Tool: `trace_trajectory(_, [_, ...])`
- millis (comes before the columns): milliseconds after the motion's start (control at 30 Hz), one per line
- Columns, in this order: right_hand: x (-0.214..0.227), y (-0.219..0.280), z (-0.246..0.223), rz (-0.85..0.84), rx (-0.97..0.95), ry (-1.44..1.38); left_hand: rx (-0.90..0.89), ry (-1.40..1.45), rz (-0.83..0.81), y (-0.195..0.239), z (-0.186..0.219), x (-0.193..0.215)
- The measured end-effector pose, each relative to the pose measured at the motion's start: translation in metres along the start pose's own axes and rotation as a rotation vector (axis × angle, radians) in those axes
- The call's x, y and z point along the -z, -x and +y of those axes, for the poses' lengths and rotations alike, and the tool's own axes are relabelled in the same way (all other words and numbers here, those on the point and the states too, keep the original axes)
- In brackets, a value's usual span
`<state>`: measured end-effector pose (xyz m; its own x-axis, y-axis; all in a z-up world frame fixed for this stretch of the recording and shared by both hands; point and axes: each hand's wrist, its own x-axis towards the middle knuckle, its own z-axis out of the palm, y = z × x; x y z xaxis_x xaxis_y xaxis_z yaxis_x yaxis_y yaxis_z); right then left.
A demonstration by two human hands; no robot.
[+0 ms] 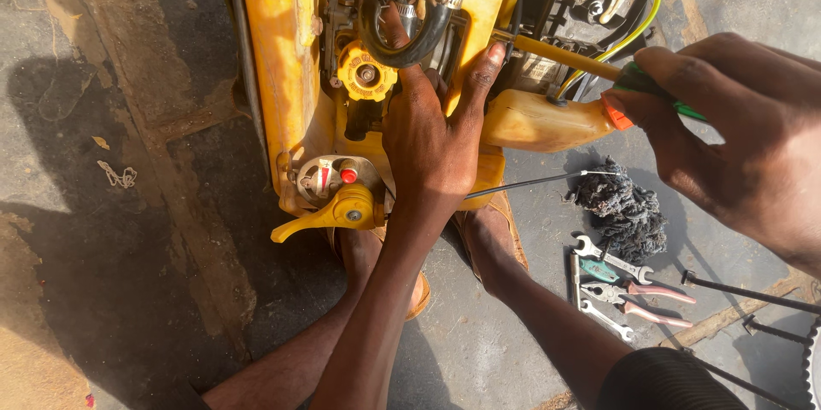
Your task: The person uses a screwdriver to adjust components within the engine compartment of a yellow machine. They manipulate a hose and a yellow cap while working on the machinery, with various tools visible on the ground nearby.
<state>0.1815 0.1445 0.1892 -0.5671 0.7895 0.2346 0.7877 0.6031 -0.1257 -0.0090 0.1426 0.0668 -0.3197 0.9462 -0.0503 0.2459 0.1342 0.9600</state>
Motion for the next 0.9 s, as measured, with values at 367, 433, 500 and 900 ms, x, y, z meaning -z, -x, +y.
trace_trajectory(367, [-0.004, -0.014, 0.043, -0.144, -0.225, -0.428, -0.115, 0.209, 0.001, 0.001, 0.000, -0.004])
trace_trajectory(433, [-0.004, -0.002, 0.031, -0.074, -0.047, -0.322, -0.069, 0.098, 0.010, 0.002, -0.002, -0.004])
trace_trajectory(500, [-0.003, 0.007, 0.021, -0.026, 0.010, -0.213, -0.048, 0.072, 0.003, 0.003, -0.003, -0.003])
trace_trajectory(900, [0.000, -0.021, 0.025, -0.417, -0.619, -0.221, -0.053, 0.100, -0.018, 0.005, 0.000, -0.001])
